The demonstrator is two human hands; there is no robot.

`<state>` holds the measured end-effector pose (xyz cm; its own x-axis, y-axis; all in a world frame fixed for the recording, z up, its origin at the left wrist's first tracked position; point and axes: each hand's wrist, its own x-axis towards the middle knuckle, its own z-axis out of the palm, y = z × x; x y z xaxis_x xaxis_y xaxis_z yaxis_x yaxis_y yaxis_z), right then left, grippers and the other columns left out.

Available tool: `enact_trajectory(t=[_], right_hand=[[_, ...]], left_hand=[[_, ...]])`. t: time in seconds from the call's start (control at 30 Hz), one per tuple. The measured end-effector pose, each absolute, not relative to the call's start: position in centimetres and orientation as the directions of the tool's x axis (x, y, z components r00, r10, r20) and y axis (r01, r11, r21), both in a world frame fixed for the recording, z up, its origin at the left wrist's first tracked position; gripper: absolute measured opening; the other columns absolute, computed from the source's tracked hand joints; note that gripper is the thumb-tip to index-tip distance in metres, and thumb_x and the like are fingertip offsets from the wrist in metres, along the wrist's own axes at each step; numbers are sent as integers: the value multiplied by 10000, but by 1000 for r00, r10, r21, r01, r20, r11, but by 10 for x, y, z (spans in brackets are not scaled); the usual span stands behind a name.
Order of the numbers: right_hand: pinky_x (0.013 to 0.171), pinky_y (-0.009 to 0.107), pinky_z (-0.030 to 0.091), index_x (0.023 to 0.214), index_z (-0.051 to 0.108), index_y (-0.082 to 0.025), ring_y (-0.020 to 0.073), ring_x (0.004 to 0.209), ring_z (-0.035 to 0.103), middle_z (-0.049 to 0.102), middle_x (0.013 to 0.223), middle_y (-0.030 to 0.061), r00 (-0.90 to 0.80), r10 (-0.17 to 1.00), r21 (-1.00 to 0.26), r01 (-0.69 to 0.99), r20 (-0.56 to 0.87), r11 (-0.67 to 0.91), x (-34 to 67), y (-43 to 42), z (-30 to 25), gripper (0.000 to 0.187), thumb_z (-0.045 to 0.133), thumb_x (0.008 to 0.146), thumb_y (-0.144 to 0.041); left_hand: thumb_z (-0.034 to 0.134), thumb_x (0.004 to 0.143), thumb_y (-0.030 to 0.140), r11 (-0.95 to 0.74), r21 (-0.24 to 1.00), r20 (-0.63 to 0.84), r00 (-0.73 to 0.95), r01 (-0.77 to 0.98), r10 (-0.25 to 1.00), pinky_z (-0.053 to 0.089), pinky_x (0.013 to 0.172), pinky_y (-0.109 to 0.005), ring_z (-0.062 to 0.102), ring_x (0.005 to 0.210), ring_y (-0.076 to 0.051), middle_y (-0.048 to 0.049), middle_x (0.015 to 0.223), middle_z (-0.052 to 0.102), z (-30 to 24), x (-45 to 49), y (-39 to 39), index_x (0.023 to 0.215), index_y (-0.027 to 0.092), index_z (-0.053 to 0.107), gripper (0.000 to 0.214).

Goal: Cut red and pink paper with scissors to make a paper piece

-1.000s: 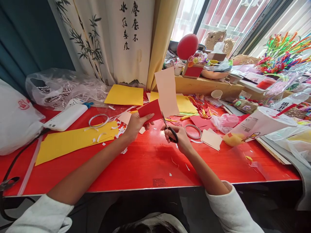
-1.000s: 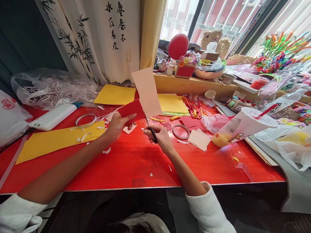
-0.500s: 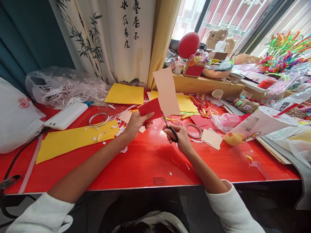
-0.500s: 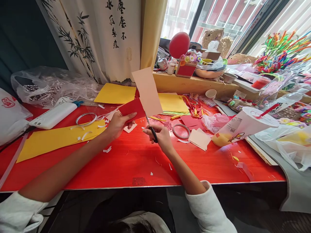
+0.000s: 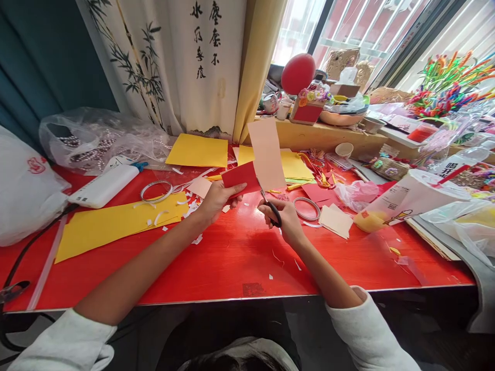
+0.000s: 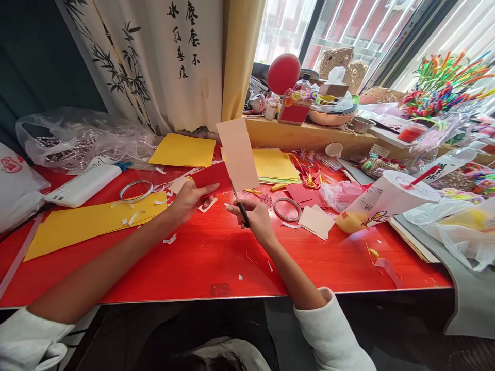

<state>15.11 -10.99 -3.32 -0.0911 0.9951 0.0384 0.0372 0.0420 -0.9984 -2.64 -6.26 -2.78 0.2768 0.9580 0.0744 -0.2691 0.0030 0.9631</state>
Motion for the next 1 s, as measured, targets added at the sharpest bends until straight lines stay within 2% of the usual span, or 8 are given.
enact_trajectory(t=[0.43,0.77,1.0], right_hand=[[384,211,350,685,623,-161,82,404,414,455,429,-53,-71,996,-998,46,45,48,150,-111,-30,331,766,605,-448],[402,190,341,704,626,-162,67,413,408,452,454,-61,-120,989,-995,43,88,94,154,-109,-33,242,728,680,-380],[411,201,301,759,649,-145,65,404,421,492,454,-50,-116,990,-995,33,85,90,155,-107,-36,266,701,709,-401]], left_hand=[[743,669,358,43,971,32,308,-236,951,251,371,-206,408,365,-43,18,505,539,-29,-25,-65,594,143,541,304],[747,664,319,103,970,-19,349,-222,937,272,390,-187,399,366,-26,37,505,542,-27,-24,-67,629,133,532,287],[756,646,310,127,969,-46,353,-211,935,251,385,-183,388,356,-19,35,492,540,-27,-22,-67,605,127,522,299]])
